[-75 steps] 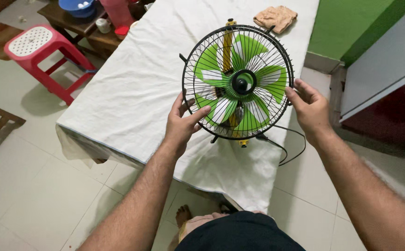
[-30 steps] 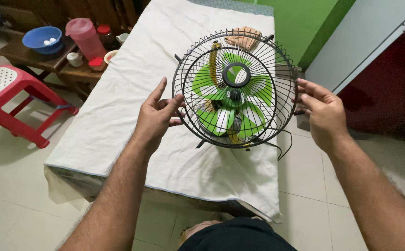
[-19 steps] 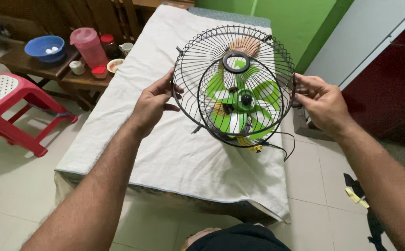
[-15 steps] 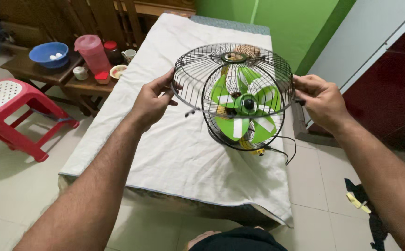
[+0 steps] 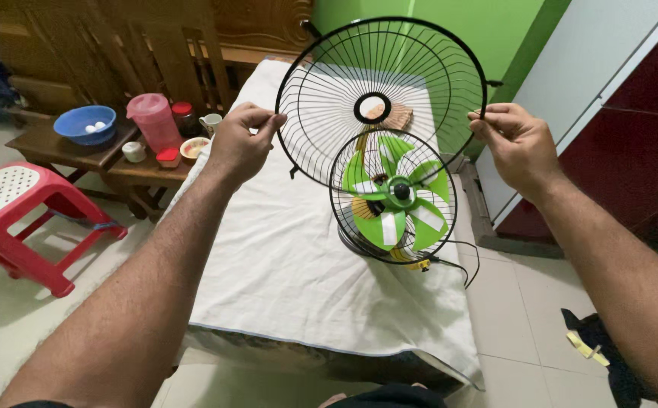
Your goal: The person disassembles a small green table fan by hand. They remove the front wire cage, then detach the fan blades from the motor hub, leaving the components on a white cloth.
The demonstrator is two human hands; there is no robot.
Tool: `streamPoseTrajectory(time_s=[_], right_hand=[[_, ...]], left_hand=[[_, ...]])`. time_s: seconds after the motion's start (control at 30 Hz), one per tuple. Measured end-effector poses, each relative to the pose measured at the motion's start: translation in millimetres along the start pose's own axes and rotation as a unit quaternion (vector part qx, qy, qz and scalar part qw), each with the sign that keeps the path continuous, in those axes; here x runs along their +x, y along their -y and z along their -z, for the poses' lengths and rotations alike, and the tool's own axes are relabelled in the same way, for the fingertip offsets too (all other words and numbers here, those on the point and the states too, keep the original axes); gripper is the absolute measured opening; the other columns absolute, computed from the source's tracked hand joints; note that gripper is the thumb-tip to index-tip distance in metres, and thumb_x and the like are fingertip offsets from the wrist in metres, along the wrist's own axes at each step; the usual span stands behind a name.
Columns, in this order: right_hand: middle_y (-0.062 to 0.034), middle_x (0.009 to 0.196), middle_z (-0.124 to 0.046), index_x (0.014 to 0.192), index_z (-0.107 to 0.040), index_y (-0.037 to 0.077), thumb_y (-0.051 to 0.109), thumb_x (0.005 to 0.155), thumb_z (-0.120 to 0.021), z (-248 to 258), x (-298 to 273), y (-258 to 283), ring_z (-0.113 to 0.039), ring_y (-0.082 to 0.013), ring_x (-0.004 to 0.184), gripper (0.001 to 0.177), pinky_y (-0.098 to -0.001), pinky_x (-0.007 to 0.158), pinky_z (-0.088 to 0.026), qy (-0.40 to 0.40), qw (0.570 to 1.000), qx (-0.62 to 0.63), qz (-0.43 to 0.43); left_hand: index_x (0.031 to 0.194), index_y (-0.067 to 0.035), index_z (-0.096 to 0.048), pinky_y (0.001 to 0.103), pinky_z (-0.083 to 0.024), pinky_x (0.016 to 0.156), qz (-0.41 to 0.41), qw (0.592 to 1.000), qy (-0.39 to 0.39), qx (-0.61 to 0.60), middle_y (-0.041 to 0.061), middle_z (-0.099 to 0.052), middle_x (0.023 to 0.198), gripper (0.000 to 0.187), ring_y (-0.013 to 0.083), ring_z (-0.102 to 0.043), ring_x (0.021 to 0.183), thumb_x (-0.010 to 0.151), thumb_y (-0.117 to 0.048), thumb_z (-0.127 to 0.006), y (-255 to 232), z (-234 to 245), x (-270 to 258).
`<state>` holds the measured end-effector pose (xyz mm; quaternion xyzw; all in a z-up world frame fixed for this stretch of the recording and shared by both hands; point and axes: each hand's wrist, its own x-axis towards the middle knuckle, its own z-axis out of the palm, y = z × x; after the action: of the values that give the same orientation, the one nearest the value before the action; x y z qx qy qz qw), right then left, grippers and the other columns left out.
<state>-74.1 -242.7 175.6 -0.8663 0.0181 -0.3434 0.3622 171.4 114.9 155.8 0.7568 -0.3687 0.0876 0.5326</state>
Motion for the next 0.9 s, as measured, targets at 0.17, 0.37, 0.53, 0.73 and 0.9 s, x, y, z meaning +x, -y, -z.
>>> streamPoseTrajectory(time_s=[0.17, 0.37, 0.53, 0.73, 0.9], right_hand=[[-0.0109, 0.109, -0.075, 0.115, -0.07, -0.002, 0.019, 0.105, -0.059, -9.6, 5.0, 5.8, -0.074, -0.0152, 0.1, 0.026, -0.0288, 0.09, -0.064, 0.01, 0.98, 0.141, -0.139], [-0.0127, 0.095, -0.075, 0.104, -0.071, -0.005, 0.016, 0.108, -0.057, -28.1, -3.5, -5.0, -0.072, -0.015, 0.082, 0.026, -0.0288, 0.075, -0.063, 0.005, 0.955, 0.197, -0.222], [-0.0133, 0.09, -0.074, 0.101, -0.071, -0.006, 0.017, 0.108, -0.058, -37.5, -11.1, -10.5, -0.071, -0.0146, 0.074, 0.027, -0.0291, 0.069, -0.062, -0.004, 0.948, 0.178, -0.264], [-0.014, 0.089, -0.074, 0.102, -0.071, -0.005, 0.018, 0.108, -0.056, -40.5, -14.7, -9.2, -0.072, -0.0146, 0.075, 0.027, -0.0289, 0.07, -0.062, 0.005, 0.955, 0.127, -0.268], [-0.0142, 0.094, -0.075, 0.103, -0.071, -0.007, 0.017, 0.108, -0.057, -48.5, -11.5, -7.3, -0.073, -0.015, 0.079, 0.028, -0.0291, 0.073, -0.063, 0.001, 0.949, 0.174, -0.263]], left_hand=[[0.092, -0.006, -0.082, 0.03, -0.052, 0.07, 0.015, 0.997, -0.006, 0.079, 0.006, -0.072, 0.094, 0.024, 0.0136, -0.066, 0.079, 0.101, -0.027, -0.072, 2.8, -6.9, 7.6], [0.092, 0.001, -0.076, 0.029, -0.057, 0.066, 0.202, 0.979, 0.007, -0.038, 0.007, -0.077, 0.082, 0.028, 0.0124, -0.069, 0.071, 0.098, -0.026, -0.071, 8.9, -22.0, 0.5], [0.091, 0.006, -0.076, 0.03, -0.064, 0.067, 0.255, 0.959, 0.02, -0.122, 0.012, -0.077, 0.083, 0.029, 0.0151, -0.073, 0.071, 0.099, -0.021, -0.069, 11.5, -26.7, -7.9], [0.096, 0.004, -0.077, 0.029, -0.066, 0.067, 0.256, 0.96, 0.011, -0.115, 0.012, -0.078, 0.084, 0.026, 0.0143, -0.074, 0.072, 0.098, -0.02, -0.069, 13.1, -28.0, -16.4], [0.098, 0.005, -0.076, 0.029, -0.066, 0.068, 0.242, 0.961, -0.005, -0.134, 0.011, -0.077, 0.087, 0.026, 0.0148, -0.075, 0.076, 0.098, -0.02, -0.07, 20.3, -25.9, -22.8]])
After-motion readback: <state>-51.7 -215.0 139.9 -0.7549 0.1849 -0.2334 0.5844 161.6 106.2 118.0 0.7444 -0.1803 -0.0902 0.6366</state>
